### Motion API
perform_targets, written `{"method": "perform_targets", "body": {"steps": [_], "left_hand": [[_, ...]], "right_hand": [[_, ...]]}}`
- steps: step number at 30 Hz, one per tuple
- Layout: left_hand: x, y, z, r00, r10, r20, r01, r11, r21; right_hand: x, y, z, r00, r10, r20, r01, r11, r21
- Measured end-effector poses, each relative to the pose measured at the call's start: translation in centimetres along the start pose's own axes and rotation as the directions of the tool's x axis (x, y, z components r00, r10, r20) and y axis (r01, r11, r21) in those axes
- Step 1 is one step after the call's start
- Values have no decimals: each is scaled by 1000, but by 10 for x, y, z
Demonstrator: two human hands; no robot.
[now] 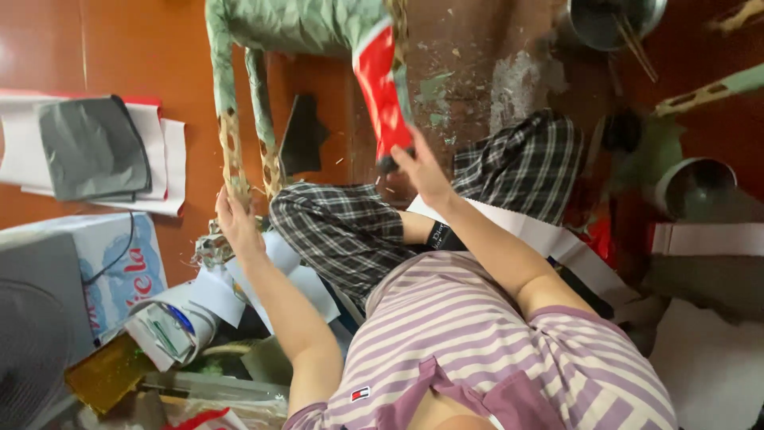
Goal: Wrapping colored paper and adhesive strips around the body and legs of a craft giraffe figurine.
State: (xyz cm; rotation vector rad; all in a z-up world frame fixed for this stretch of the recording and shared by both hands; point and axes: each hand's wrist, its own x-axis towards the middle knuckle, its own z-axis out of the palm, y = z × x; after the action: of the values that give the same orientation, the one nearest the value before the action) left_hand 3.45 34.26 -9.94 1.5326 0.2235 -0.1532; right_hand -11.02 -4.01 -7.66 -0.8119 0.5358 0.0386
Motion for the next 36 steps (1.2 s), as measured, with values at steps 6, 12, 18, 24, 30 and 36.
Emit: {"method": "perform_targets", "body": {"steps": [6, 12, 18, 24, 30, 36], "left_hand": [[23, 27, 108, 978, 70, 198, -60, 997, -53], [-27, 23, 195, 924, 11, 382, -43, 996, 76], [-1, -52, 162, 930, -145, 338, 118, 988, 99], [71, -156, 122, 963, 268, 19, -191, 635, 748], [84, -191, 174, 990, 142, 9, -15, 37, 999], [91, -203, 171, 997, 5, -77, 77, 77, 994]], "right_hand": [[7, -101, -19, 933, -273, -232, 253, 961, -111], [29, -120, -137, 857, -471, -210, 481, 877, -4], [-11, -116, -222, 921, -282, -268, 261, 959, -112], [-30, -57, -308, 940, -276, -202, 249, 957, -151], [-17, -73, -308, 952, -203, -227, 275, 893, 356], [-13, -77, -309, 953, -149, -263, 242, 897, 371]]}}
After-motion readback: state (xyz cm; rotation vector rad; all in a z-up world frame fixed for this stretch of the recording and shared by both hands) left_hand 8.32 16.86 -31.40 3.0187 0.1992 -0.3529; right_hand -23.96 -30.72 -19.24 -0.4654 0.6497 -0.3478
